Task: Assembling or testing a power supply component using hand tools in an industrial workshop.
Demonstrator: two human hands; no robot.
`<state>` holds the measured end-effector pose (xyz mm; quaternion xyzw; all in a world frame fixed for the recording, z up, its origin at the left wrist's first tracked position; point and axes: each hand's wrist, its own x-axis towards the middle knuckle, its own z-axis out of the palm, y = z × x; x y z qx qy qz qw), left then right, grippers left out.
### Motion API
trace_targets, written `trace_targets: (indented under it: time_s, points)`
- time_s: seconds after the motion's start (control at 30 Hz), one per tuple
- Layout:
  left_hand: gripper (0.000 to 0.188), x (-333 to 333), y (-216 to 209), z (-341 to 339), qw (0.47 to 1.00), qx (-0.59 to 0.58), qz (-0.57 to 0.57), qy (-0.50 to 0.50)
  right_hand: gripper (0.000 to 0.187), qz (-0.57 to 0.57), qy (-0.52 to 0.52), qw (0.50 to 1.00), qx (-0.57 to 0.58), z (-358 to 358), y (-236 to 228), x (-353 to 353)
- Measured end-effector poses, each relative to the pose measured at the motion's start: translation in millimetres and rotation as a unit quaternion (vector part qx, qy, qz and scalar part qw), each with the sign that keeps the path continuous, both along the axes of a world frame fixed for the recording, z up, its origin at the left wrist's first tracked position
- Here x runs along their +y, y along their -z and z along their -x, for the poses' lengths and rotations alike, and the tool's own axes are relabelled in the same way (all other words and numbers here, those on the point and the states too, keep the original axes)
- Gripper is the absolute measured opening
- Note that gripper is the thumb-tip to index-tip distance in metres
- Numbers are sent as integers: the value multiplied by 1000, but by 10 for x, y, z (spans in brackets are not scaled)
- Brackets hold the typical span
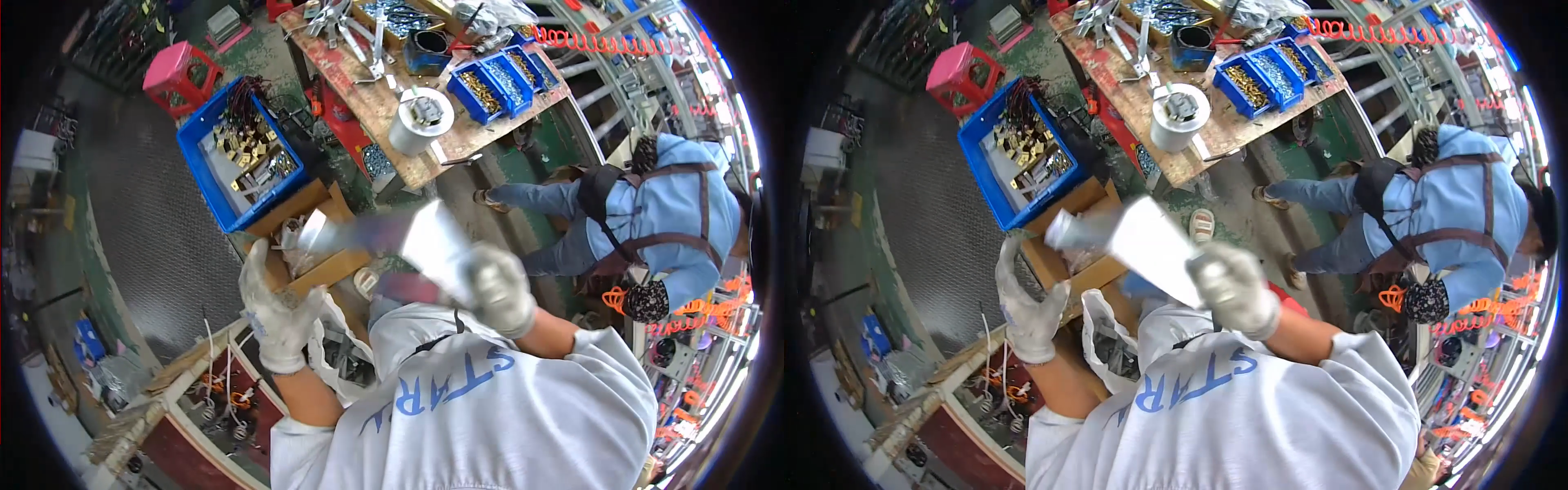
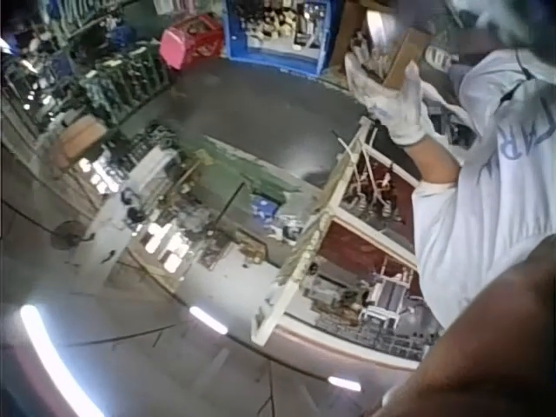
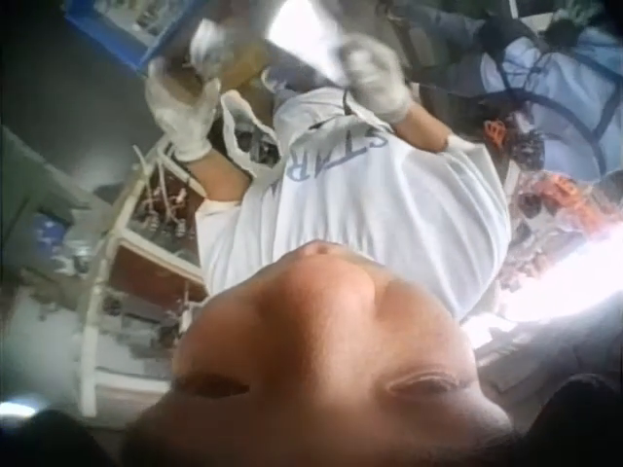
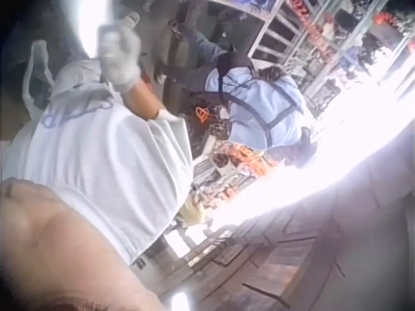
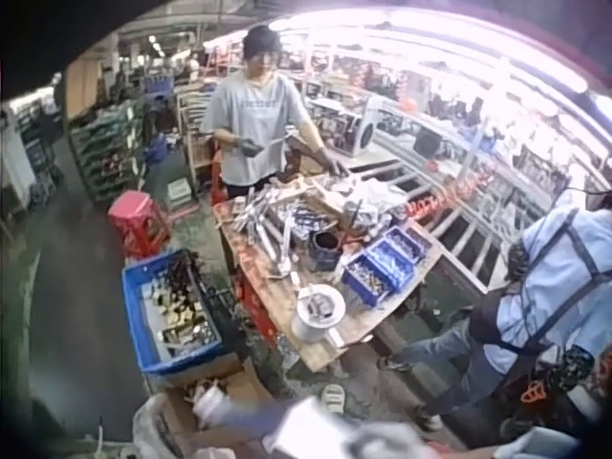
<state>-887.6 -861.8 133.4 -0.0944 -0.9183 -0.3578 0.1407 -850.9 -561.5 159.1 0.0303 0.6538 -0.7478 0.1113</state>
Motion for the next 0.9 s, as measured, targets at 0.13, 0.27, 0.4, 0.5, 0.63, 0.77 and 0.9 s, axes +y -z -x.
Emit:
trace_targets:
  time_s: [0.13,0.27,0.4,0.5,0.63,0.77,0.9]
  points:
    - [74,1074,-157,580,956,-79,-258,118,55,113,150,967,174,571,-234,583]
    - [77,1885,-79,998,964,-110,-172,169,32,86,230,967,72,1120,-255,755]
    - [78,2177,63,1260,977,-97,-186,47,33,79,178,981,14,1556,-36,874]
    - [74,2271,465,1428,949,-163,-268,-25,29,58,149,987,-29,1832,13,774]
    - [69,2233,966,1676,884,-230,-407,-24,31,-51,108,993,-9,2042,164,756]
    - [61,2194,939,1820,896,-223,-383,0,28,-131,58,989,-29,2091,562,760]
    - [58,2109,920,1901,848,-257,-462,19,27,-137,59,986,-72,2146,782,618]
